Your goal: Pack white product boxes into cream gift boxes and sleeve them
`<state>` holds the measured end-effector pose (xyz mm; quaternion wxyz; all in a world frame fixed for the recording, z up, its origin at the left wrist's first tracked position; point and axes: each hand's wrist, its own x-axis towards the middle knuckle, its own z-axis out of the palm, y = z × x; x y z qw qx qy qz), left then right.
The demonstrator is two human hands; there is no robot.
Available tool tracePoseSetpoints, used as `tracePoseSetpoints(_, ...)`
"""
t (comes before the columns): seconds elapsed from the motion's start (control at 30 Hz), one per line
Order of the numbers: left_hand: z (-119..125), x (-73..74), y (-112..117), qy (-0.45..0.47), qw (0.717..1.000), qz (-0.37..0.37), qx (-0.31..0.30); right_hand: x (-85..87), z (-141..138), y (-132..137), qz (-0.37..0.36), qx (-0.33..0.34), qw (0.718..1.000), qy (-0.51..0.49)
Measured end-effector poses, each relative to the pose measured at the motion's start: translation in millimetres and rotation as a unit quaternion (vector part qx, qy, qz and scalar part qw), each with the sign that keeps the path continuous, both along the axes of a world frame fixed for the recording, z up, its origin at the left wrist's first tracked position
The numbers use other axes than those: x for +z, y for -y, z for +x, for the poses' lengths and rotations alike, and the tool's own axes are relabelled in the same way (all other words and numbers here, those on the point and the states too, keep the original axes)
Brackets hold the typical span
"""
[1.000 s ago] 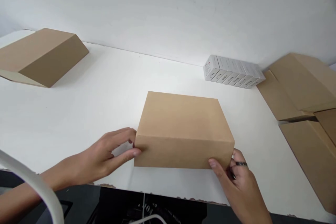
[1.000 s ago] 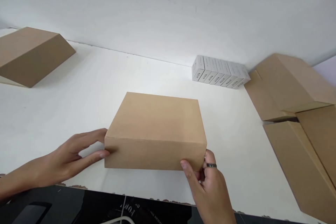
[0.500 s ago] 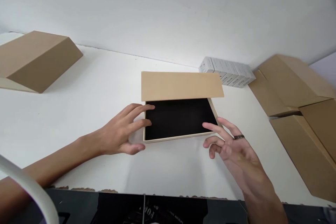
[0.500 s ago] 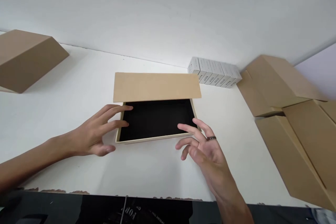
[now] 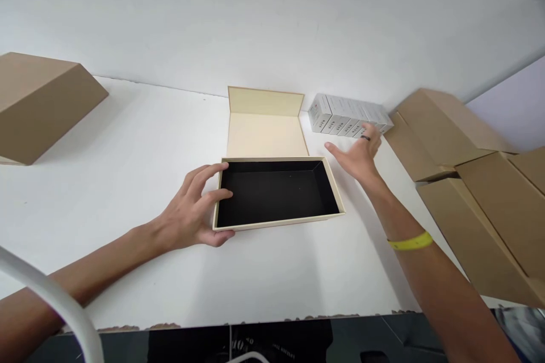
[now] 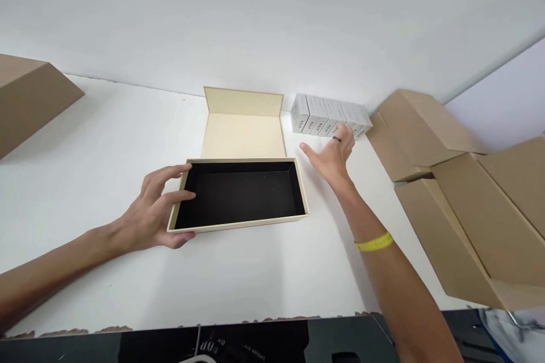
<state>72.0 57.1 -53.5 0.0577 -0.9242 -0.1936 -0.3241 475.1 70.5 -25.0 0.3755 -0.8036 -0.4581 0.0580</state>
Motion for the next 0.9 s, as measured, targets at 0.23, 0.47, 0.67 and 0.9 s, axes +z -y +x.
tracePoseSetpoints(0.23,-1.9,-7.5,0.4,0.0,0.999,-0.054,-0.001,-24.5,-24.0,-66.6,-0.004,-0.071,0.997,0.04)
tracePoseSetpoints(0.47,-2.4,-6.7,4.2,-0.01,0.996,-0.087,0.012,-38.7,-23.7,-82.1,0.025,-0.119,0.992,0.033)
tracePoseSetpoints(0.67,-2.8,-4.6,6.2,-0.02,0.994,-0.107,0.018,-45.0,-21.6,-87.3,0.049,-0.137,0.989,0.036)
tracePoseSetpoints(0.9,-2.2,-4.6,6.7,-0.007,0.993,-0.115,0.02,-47.3,-26.0,-91.2,0.051,-0.151,0.986,0.039)
